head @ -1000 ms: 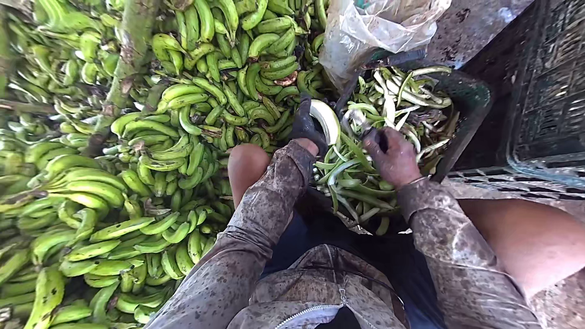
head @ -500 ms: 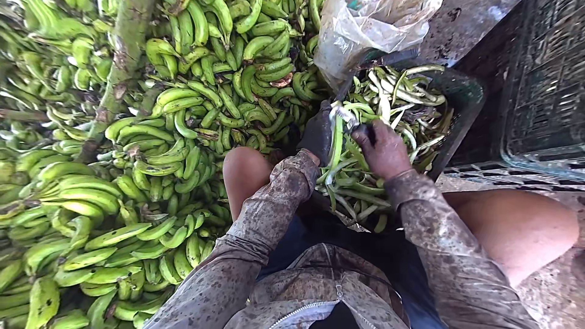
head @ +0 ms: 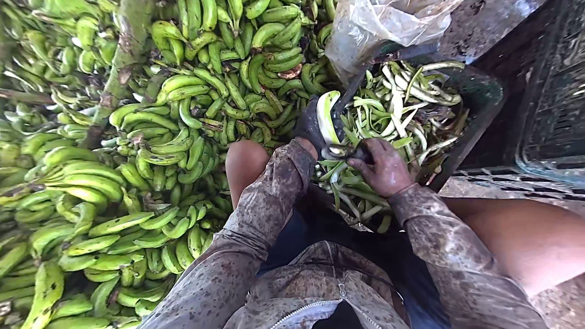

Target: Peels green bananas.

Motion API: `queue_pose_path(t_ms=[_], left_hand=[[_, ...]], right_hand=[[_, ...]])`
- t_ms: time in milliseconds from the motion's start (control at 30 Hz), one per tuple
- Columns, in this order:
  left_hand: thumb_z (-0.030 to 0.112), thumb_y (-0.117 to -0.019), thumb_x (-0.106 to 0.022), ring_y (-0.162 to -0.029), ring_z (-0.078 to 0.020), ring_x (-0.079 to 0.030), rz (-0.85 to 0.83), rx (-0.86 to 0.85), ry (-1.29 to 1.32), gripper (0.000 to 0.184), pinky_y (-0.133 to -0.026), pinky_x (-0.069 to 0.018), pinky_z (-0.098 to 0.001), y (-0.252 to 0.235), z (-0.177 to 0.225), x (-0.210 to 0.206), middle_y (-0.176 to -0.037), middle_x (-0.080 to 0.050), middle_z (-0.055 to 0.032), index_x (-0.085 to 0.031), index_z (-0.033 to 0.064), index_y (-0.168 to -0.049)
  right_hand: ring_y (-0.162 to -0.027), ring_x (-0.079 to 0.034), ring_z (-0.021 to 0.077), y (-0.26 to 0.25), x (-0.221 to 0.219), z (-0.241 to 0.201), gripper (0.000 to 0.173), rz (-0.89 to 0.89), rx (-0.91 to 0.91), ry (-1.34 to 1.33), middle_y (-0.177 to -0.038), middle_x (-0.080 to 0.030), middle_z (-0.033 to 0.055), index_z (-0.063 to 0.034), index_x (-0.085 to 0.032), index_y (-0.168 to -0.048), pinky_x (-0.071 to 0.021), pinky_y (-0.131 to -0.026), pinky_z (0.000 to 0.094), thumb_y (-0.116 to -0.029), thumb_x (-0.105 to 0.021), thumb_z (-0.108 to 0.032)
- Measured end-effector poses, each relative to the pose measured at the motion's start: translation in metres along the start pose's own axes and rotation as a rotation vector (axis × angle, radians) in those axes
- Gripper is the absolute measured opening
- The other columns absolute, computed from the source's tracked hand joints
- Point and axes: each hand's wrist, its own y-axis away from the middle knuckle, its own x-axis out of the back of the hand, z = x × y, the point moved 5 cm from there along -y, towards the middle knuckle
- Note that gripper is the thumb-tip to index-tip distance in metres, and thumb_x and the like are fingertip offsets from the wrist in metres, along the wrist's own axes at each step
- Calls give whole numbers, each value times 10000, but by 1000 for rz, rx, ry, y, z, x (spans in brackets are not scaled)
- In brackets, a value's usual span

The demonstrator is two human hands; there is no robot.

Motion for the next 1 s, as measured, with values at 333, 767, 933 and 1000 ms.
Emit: queue_pose_path(t_ms=[333, 767, 933, 1000], left_hand=[[528, -1098, -208, -516, -143, -546, -609, 69, -84, 590, -457, -512, -275, 30, -12, -13, -716, -551, -46, -578, 79, -1199], [387, -1105, -360, -1090, -124, -681, -525, -946, -1290, 479, -983, -543, -355, 56, -35, -59, -1245, -709, -79, -618, 107, -1396], [519, -1061, -443, -1060, -158, -668, -415, -903, -1317, 514, -936, -556, -439, 41, -24, -68, -1273, -670, -42, -473, 316, -1531], [555, -1027, -505, -1093, -188, -673, -362, -846, -1366, 561, -968, -548, -476, 35, -20, -66, -1290, -670, -67, -491, 285, -1519]], right_hand=[[-1106, -645, 454, -25, 31, 69, 601, 111, -721, -124, -1146, -663, 303, 46, -626, -1237, -458, -965, 664, -1087, -428, -501], [-500, -562, 90, 11, 49, 10, 183, 238, -528, -1083, -649, -619, 13, -37, -640, -1006, -505, -463, 243, -1034, -619, -217], [-503, -552, 79, 48, 134, 3, 148, 573, -431, -979, -676, -643, 26, -28, -668, -989, -497, -464, 237, -993, -629, -170], [-528, -572, 92, 61, 192, 3, 136, 770, -294, -937, -689, -643, 6, -83, -628, -985, -525, -494, 267, -1013, -567, -201]])
